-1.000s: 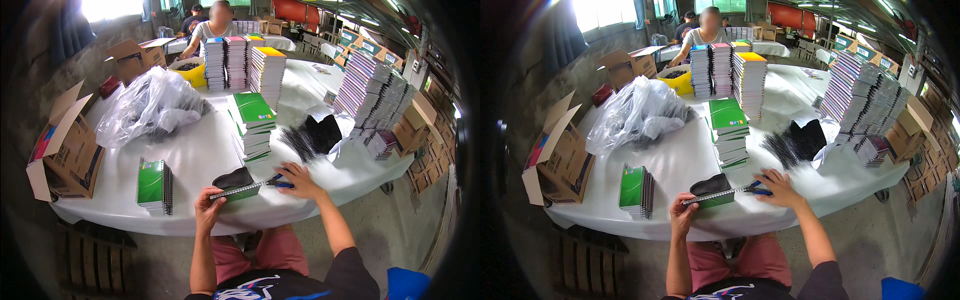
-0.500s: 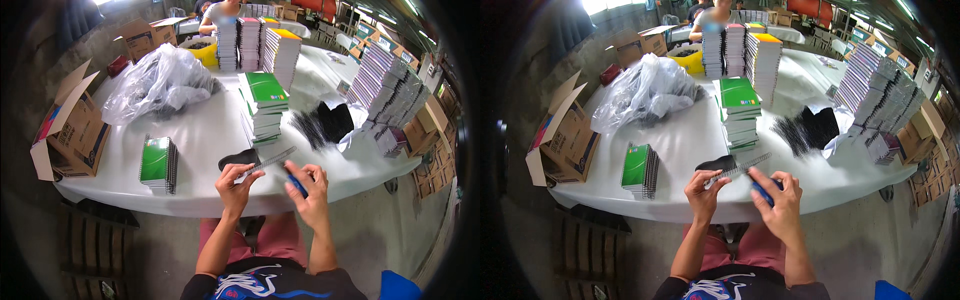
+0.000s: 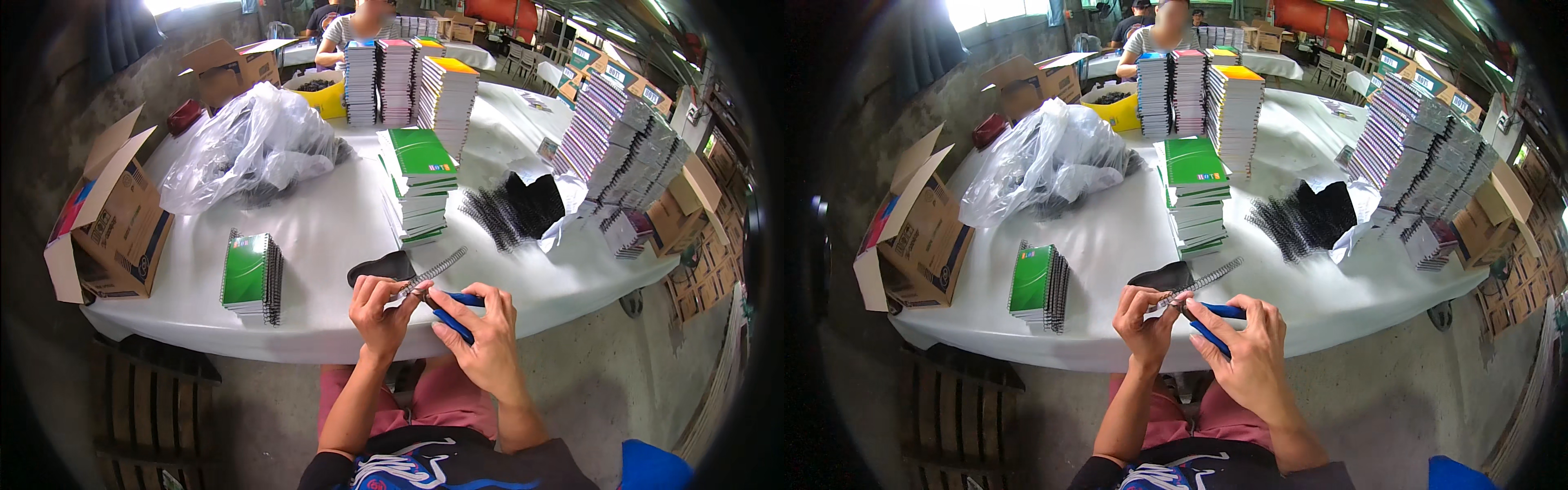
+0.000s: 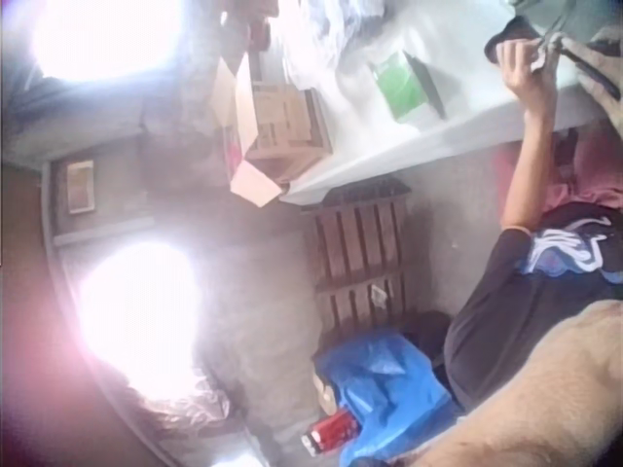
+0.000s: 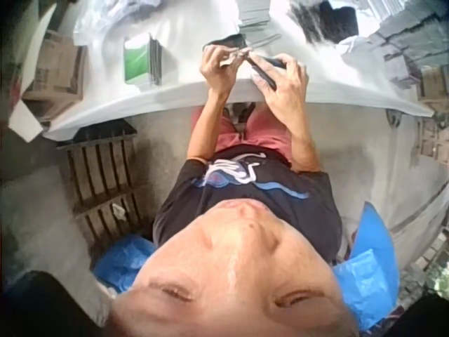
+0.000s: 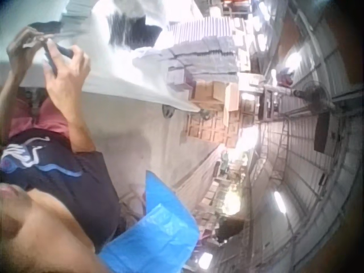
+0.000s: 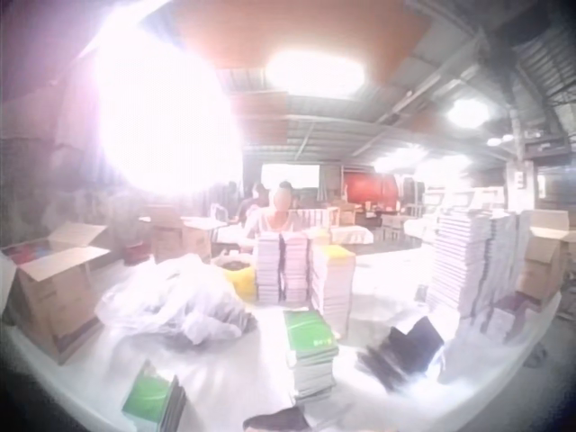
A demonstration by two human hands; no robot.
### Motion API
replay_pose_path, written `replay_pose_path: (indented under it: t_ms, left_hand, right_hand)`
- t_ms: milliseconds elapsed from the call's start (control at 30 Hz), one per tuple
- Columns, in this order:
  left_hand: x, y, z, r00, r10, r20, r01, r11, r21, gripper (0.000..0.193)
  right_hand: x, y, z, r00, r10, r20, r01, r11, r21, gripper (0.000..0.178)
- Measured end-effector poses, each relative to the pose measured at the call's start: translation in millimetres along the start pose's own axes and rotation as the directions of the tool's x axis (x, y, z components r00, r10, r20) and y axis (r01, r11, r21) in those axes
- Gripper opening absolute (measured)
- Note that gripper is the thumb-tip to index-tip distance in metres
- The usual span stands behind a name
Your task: The person threads a spiral binding into a green notebook, trims and crimps the ends using a pair of pliers, and then stacks the completed notebook onto a pile on the table.
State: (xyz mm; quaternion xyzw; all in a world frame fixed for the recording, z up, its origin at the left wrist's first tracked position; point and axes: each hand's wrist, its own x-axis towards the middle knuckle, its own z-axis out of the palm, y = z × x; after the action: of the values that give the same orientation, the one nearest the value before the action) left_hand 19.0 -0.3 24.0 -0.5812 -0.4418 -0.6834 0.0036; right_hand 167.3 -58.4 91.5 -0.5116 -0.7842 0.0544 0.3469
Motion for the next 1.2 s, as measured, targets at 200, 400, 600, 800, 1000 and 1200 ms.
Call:
replay_pose_path:
  t_ms: [200, 400, 600, 800, 1000, 1200]
  left_hand:
    - [0.8, -0.5, -1.9, 0.994, 0.107, 0.012, -0.108, 0.992, 0.066, 0.026]
    - [-2.3, -1.8, -0.8, 0.990, 0.138, 0.015, -0.138, 0.982, 0.125, 0.028]
    - [-3.9, -2.2, 1.8, 0.977, 0.214, 0.003, -0.210, 0.960, 0.184, 0.033]
    - [-8.2, -8.1, 5.7, 0.949, 0.307, -0.066, -0.291, 0.939, 0.185, 0.038]
    - [-4.4, -6.4, 1.3, 0.988, 0.092, -0.122, -0.078, 0.991, 0.112, 0.033]
    - [9.1, -3.2, -32.3, 0.870, -0.478, -0.123, 0.407, 0.835, -0.369, 0.020]
  right_hand:
    - [-1.3, 0.7, -2.5, 0.998, 0.039, 0.046, -0.041, 0.999, 0.031, 0.036]
    - [-2.6, 1.8, -3.6, 0.999, 0.030, 0.041, -0.033, 0.996, 0.084, 0.035]
    - [-3.3, 3.6, -3.7, 0.991, 0.043, 0.123, -0.059, 0.990, 0.132, 0.035]
    - [-2.4, 26.5, -2.1, 0.702, 0.047, 0.711, -0.704, 0.195, 0.682, 0.041]
    - [-2.6, 27.3, 9.0, 0.845, 0.108, 0.523, -0.496, 0.523, 0.693, 0.038]
    - [7.0, 97.5, 23.0, 0.926, 0.353, 0.131, -0.338, 0.933, -0.120, 0.041]
